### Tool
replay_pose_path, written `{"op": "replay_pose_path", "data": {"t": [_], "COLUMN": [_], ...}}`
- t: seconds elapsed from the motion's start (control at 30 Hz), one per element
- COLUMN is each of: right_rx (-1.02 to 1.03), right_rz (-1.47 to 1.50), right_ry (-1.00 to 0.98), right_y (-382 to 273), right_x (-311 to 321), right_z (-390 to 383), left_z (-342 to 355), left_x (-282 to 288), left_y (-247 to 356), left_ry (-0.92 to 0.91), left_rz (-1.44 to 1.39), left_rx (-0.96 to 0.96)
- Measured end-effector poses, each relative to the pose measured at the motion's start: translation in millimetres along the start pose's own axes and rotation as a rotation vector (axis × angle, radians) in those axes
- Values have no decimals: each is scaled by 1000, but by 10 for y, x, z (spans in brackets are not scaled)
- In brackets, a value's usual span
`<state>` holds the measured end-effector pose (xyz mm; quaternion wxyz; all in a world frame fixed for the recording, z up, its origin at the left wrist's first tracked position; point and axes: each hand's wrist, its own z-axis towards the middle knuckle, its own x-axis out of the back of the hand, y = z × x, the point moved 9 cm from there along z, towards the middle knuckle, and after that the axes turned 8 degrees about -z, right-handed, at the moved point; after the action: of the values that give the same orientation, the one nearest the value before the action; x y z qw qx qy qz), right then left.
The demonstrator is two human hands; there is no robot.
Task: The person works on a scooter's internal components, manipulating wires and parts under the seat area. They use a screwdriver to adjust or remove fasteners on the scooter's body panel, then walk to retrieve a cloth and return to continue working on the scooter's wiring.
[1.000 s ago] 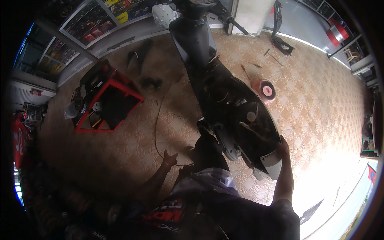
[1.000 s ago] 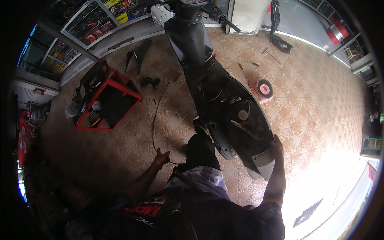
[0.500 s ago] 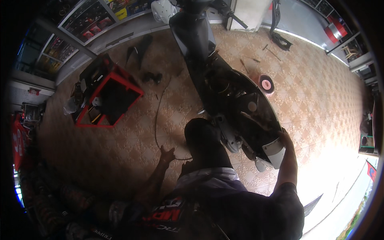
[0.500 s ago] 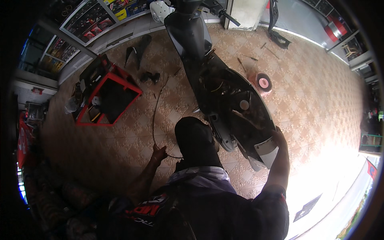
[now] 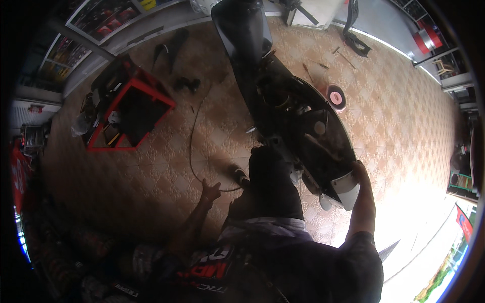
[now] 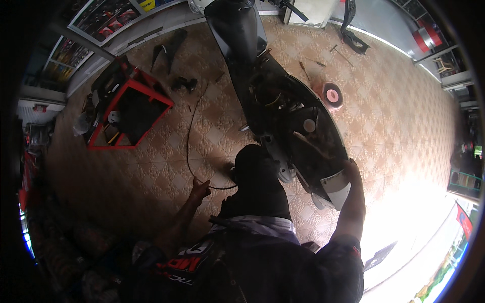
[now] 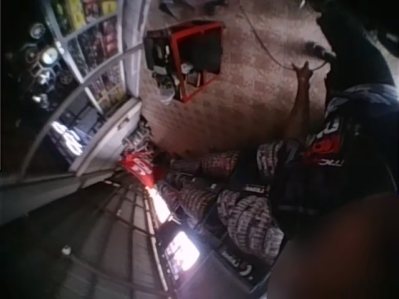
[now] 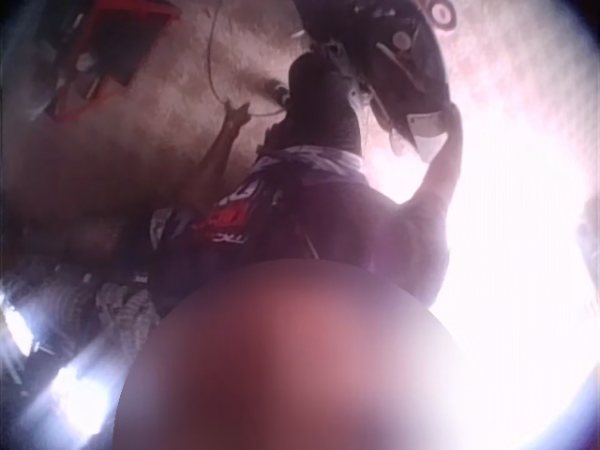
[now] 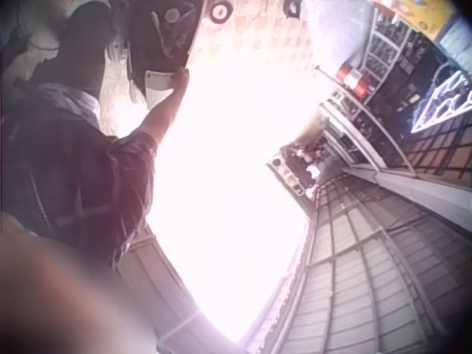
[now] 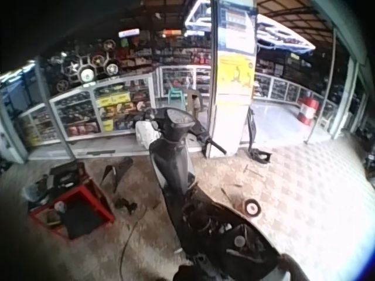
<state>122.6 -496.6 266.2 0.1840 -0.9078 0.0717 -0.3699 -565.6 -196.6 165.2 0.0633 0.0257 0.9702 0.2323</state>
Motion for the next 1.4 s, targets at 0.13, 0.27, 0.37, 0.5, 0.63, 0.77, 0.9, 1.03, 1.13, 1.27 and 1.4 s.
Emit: {"op": "replay_pose_path", "data": {"t": [0.13, 0.27, 0.37, 0.5, 0.63, 0.77, 0.9, 1.03, 1.13, 1.27, 1.4], "right_rx": [95, 84, 75, 120, 93, 3, 164, 183, 175, 140, 142], "right_rz": [145, 115, 103, 26, -148, -41, 85, 83, 88, -27, -65], "right_ry": [-34, -103, -151, -89, 79, 36, 43, -29, -67, -57, -71], "right_y": [-103, -123, -114, -87, 9, 130, 30, 38, 12, -12, -12], "right_x": [-16, -43, -63, -93, -84, -12, 141, 65, 11, 57, 73], "right_z": [-79, -106, -60, -69, -119, 32, 338, 445, 401, 364, 375], "left_z": [4, 99, 186, 189, 175, 107, 76, 6, -70, -182, -249], "left_x": [-129, -240, -273, -391, -553, -298, -67, 131, 193, 210, 161], "left_y": [-28, 4, 36, 195, 284, 150, -200, -337, -277, -230, -321], "left_ry": [14, -32, -43, -27, -27, 32, -107, 17, 77, 69, 68], "left_rz": [58, 29, 29, 221, 147, 220, 154, 190, 287, 253, 173], "left_rx": [32, 12, 10, -25, 57, 14, -17, 9, 17, -42, -46]}}
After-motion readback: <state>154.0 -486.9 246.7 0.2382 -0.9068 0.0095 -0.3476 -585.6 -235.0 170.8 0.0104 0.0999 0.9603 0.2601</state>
